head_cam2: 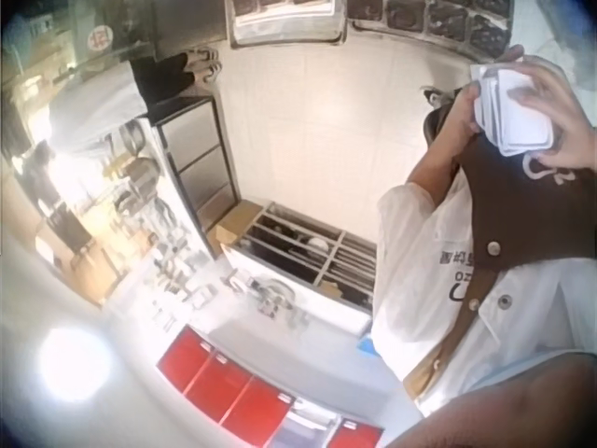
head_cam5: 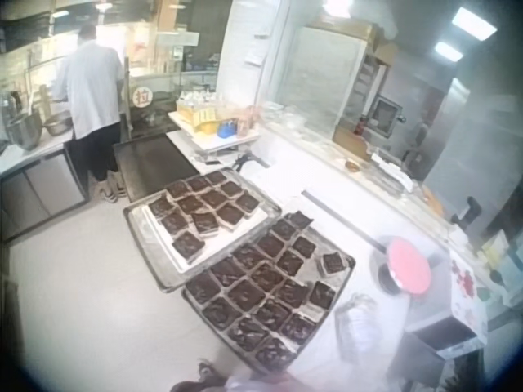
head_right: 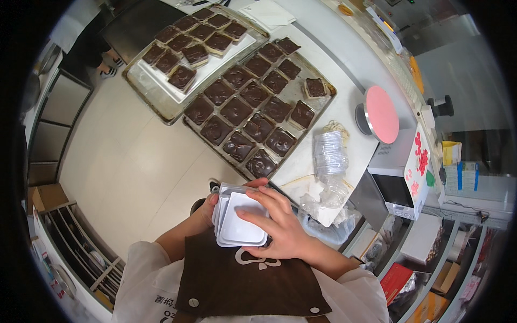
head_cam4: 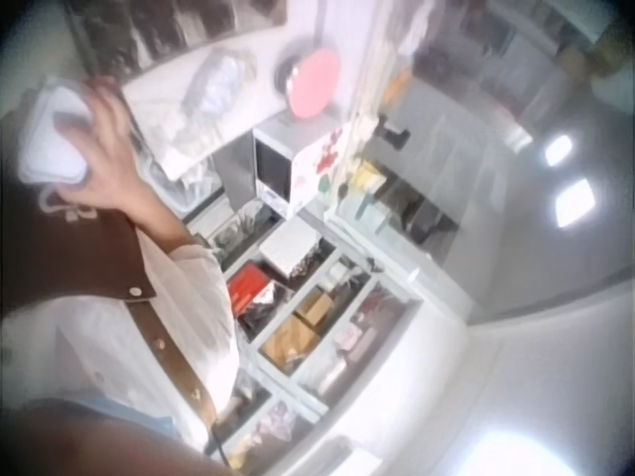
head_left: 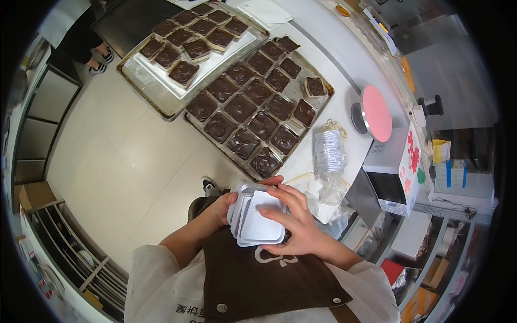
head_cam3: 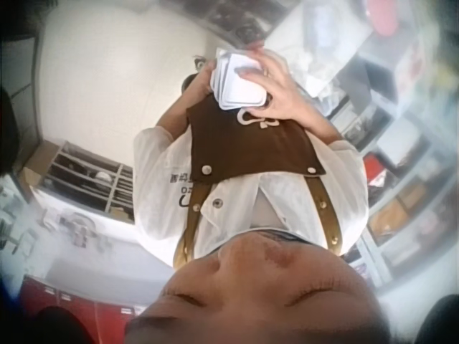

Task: The person places square brownies from a metal tray into individual white plastic containers, then closes each container with a lid. The person stacks the closed containers on the tray and later moves a blue plastic bin.

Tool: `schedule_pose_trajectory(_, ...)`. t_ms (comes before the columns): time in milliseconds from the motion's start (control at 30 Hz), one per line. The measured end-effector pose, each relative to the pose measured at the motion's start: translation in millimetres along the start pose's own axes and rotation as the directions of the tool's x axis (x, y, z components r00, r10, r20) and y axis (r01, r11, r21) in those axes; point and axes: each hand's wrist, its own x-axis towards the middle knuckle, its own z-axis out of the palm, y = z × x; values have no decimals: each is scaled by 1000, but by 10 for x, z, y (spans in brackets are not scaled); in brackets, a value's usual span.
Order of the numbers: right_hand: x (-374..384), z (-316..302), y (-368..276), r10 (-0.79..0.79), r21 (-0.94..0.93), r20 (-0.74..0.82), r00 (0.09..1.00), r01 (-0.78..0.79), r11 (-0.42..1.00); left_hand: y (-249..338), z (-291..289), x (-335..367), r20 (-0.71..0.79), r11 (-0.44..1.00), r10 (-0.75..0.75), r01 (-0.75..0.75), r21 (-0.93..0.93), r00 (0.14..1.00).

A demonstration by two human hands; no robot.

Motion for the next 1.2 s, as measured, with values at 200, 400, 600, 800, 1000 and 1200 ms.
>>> schedule_pose_trajectory(200, 207, 98, -67, 6, 222, 66, 998, -21, 975, 87, -64, -275, 10, 999, 29, -29, -19, 1000)
schedule_pose_trajectory(400, 462, 268, -176, -2, 158, 115, 993, -17, 987, 215, -98, -551, -8, 994, 104, -104, -34, 995)
schedule_pose_trajectory(600, 610, 328, -344, 17, 201, 172, 985, -53, 978, 345, -154, -709, -3, 995, 100, -100, 13, 995)
schedule_pose_trajectory(800, 654, 297, -391, -58, 150, 227, 972, 24, 988, 429, -160, -704, 92, 997, 74, -71, -42, 993)
schedule_pose_trajectory(1000, 605, 262, -432, -2, 81, 270, 963, -21, 996, 435, -148, -630, 115, 998, 42, -36, -50, 992)
schedule_pose_trajectory(1200, 545, 188, -504, 90, 119, 249, 964, -123, 985, 432, -102, -609, 94, 999, -7, 10, -36, 996)
